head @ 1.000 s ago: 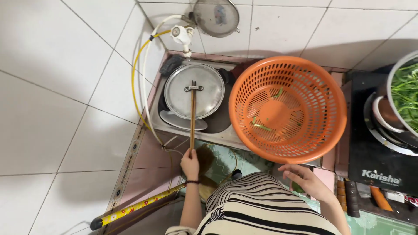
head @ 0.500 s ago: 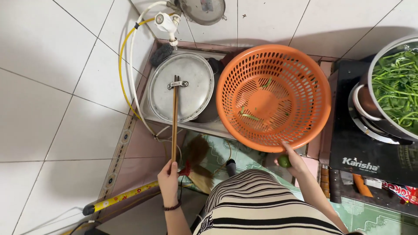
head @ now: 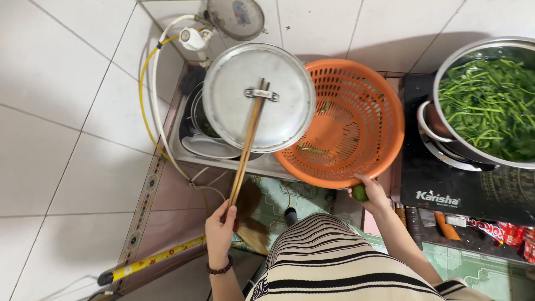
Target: The person places leafy greens from a basket into a pot of boiling water on the stove and stirs them with chopsticks. They take limes from a plastic bag, set a timer, wash limes and greens at the sink, return to stir the pot, and finally carry a coconut on a plate across the kitchen.
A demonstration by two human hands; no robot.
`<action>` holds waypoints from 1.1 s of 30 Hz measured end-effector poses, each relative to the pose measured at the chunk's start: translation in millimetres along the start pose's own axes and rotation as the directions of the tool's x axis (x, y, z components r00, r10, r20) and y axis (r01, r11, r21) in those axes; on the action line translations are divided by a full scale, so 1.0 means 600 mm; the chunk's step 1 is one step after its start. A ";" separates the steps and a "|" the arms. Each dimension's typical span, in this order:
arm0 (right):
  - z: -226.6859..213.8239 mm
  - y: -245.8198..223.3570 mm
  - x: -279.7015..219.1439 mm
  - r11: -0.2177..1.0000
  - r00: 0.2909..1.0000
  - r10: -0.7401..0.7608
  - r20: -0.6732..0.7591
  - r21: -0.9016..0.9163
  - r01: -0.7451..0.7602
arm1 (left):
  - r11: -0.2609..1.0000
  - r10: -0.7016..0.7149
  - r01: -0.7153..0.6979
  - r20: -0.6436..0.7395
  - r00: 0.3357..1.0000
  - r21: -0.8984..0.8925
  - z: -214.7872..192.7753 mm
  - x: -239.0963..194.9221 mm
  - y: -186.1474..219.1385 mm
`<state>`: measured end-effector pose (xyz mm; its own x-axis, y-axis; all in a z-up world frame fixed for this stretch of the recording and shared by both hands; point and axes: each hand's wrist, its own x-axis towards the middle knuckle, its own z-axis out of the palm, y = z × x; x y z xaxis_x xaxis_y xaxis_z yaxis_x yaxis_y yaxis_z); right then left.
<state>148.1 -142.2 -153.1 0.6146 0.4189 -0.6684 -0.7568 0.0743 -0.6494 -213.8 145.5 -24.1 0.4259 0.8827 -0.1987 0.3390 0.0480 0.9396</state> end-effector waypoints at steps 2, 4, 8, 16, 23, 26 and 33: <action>-0.001 -0.002 -0.001 0.999 0.999 -0.027 0.029 -0.019 0.028 | 0.996 -0.020 0.015 0.052 0.998 0.089 0.021 0.011 0.009; -0.011 0.003 -0.002 0.998 0.998 -0.052 0.038 -0.018 0.053 | 0.989 0.039 -0.054 0.108 0.993 0.136 0.044 0.024 0.006; -0.007 0.013 -0.031 0.994 0.992 -0.106 0.070 -0.025 0.108 | 0.957 0.057 -0.126 0.256 0.965 0.263 0.091 0.035 0.039; 0.001 0.076 -0.084 0.989 0.994 -0.048 0.100 -0.134 0.061 | 0.900 0.250 -0.373 0.436 0.865 0.224 0.147 0.091 0.046; 0.012 0.053 -0.160 0.966 0.985 -0.008 0.171 -0.252 0.051 | 0.545 0.307 -0.603 0.531 0.790 0.583 0.079 0.127 0.105; 0.034 0.030 -0.172 0.995 0.961 -0.003 0.276 -0.098 0.031 | 0.491 0.149 -0.584 0.598 0.787 0.646 0.034 0.129 0.179; 0.121 0.005 -0.169 0.993 0.926 0.118 0.360 -0.063 -0.102 | 0.587 0.266 -0.650 0.643 0.718 0.482 0.129 0.154 0.052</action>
<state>67.2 -118.9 -60.8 0.3997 0.7220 -0.5648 -0.7998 -0.0263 -0.5997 -99.2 192.2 -34.6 0.9357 0.3454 -0.0720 0.3267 -0.7711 0.5465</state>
